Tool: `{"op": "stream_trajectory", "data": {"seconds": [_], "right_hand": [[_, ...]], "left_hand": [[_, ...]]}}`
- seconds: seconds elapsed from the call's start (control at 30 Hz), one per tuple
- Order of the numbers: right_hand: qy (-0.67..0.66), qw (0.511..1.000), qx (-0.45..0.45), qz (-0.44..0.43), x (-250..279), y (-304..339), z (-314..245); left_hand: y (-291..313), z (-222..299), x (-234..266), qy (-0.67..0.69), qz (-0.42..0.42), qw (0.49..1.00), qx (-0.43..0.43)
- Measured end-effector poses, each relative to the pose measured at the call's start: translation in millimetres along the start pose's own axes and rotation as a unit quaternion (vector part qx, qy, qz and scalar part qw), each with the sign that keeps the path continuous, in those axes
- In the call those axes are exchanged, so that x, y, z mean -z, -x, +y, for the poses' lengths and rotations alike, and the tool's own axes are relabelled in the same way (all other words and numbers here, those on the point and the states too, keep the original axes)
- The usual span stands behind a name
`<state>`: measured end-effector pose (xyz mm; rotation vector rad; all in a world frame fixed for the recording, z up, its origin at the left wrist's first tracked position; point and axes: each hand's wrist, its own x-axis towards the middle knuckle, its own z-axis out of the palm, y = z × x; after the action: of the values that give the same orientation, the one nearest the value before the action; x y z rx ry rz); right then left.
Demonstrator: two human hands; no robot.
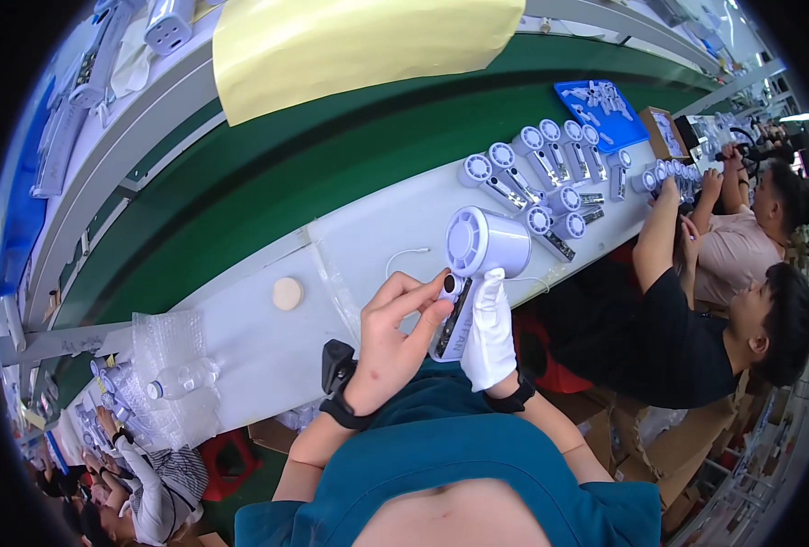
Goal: Assembling handheld electric fans by snapping plastic housing components and internal parts together at an assembly line.
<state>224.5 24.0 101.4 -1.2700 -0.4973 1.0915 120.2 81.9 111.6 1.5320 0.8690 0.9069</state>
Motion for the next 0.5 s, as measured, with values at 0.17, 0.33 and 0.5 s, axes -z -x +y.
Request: {"op": "stream_trajectory", "data": {"seconds": [0.17, 0.33, 0.5], "right_hand": [[0.055, 0.998, 0.012, 0.001, 19, 1, -12], [0.059, 0.997, -0.005, 0.053, 32, 3, -11], [0.013, 0.998, -0.042, 0.05, 46, -4, -13]], "left_hand": [[0, 5, -4, 0.116, -0.094, 0.98, 0.129], [8, -16, -30, 0.158, -0.085, 0.973, 0.143], [13, -19, -47, 0.206, -0.063, 0.965, 0.148]]}}
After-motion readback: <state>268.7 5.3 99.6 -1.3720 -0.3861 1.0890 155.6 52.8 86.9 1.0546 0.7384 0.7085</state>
